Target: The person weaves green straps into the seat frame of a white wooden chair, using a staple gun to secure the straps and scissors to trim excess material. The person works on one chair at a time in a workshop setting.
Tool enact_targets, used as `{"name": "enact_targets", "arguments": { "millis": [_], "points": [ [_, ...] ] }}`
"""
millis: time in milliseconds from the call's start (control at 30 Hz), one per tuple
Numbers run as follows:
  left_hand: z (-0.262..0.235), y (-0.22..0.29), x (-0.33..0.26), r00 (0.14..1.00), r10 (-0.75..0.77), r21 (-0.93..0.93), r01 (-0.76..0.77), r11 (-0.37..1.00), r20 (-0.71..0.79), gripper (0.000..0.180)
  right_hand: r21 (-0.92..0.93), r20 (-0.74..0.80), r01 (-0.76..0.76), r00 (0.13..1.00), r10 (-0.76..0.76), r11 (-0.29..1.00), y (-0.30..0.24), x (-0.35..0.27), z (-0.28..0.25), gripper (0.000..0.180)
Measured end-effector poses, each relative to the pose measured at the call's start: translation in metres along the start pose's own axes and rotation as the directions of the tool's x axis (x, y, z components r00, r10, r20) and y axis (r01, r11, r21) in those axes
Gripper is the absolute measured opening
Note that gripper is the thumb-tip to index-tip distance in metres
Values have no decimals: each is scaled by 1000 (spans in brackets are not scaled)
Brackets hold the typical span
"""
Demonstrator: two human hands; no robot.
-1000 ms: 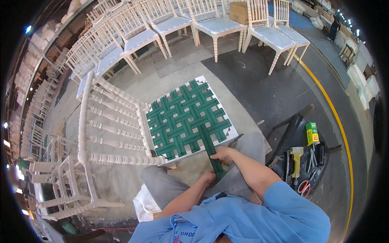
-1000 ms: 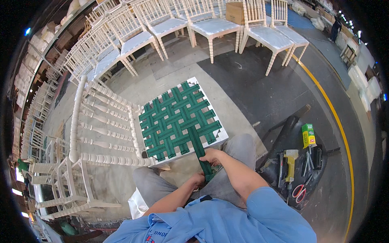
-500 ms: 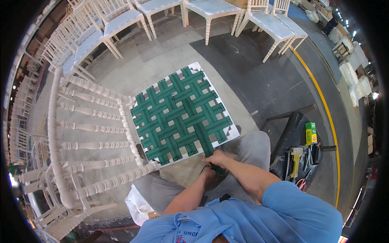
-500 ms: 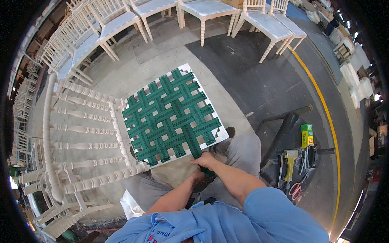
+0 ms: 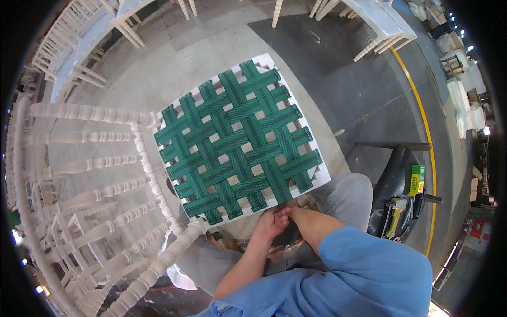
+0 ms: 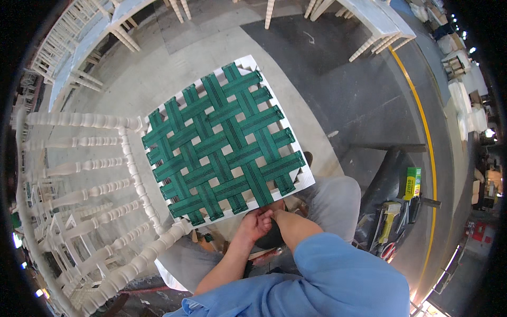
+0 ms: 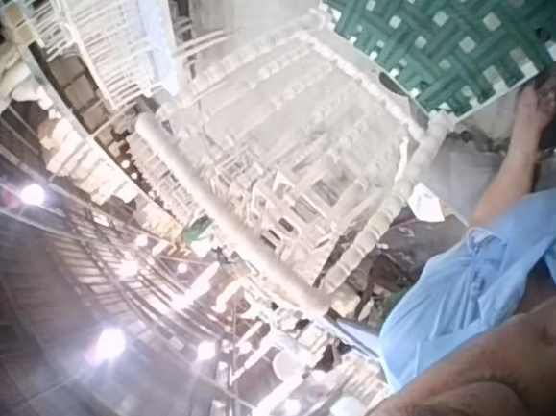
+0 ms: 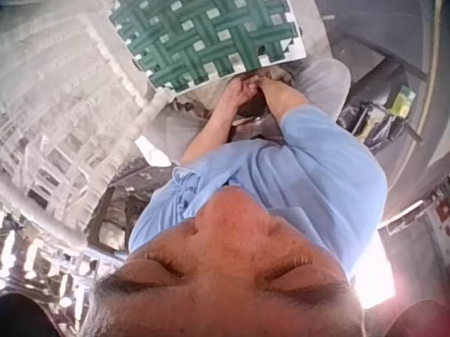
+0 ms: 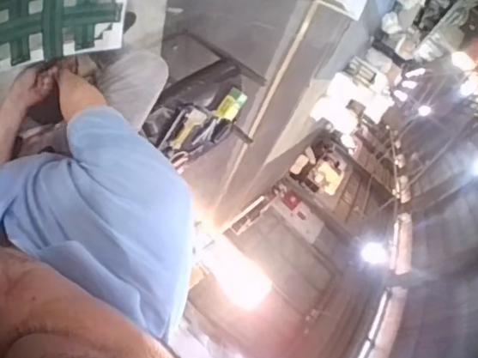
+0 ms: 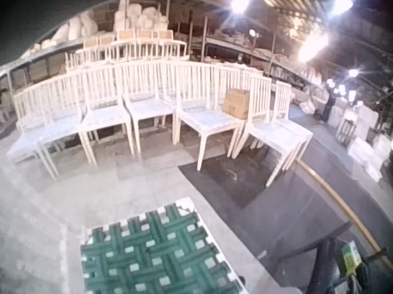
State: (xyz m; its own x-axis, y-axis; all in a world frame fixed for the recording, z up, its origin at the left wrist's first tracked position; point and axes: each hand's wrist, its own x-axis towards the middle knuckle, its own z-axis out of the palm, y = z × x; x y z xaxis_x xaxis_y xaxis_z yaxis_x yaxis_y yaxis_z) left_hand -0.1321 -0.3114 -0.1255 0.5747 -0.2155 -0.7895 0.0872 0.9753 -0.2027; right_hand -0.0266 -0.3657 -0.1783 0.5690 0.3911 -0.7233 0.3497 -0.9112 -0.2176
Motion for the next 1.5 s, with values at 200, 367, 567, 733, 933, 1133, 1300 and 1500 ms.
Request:
{"name": "enact_targets", "arguments": {
  "millis": [200, 367, 567, 733, 933, 1133, 1300, 1500],
  "points": [
    [34, 9, 26, 994, 47, -335, -78, 939, -99, 37, -82, 42, 11, 999, -8, 997, -11, 34, 1, 51],
    [48, 27, 31, 994, 24, -613, -82, 786, -103, 43, -105, 86, 20, 996, -11, 994, -6, 48, -4, 51],
    [40, 35, 61, 996, 14, -666, -68, 743, -86, 44, -124, 127, 37, 992, -21, 992, 5, 57, -5, 51],
    [41, 40, 78, 995, 14, -652, -74, 755, -97, 44, -125, 152, 41, 988, -22, 991, 16, 69, -13, 51],
    [34, 47, 82, 996, 56, -608, -86, 789, -69, 44, -174, 185, 85, 981, -52, 981, 16, 71, -20, 51],
    [37, 48, 80, 997, 73, -477, -72, 876, -16, 45, -231, 287, 152, 954, -82, 961, 23, 35, -26, 50],
    [26, 59, 88, 994, 107, -369, -96, 925, 11, 45, -267, 695, 438, 705, -143, 859, 9, -38, -56, 51],
    [47, 69, 88, 986, 162, -277, -147, 949, 32, 46, 887, 90, 95, 924, -372, 451, 65, -211, -220, 21]
  ]
}}
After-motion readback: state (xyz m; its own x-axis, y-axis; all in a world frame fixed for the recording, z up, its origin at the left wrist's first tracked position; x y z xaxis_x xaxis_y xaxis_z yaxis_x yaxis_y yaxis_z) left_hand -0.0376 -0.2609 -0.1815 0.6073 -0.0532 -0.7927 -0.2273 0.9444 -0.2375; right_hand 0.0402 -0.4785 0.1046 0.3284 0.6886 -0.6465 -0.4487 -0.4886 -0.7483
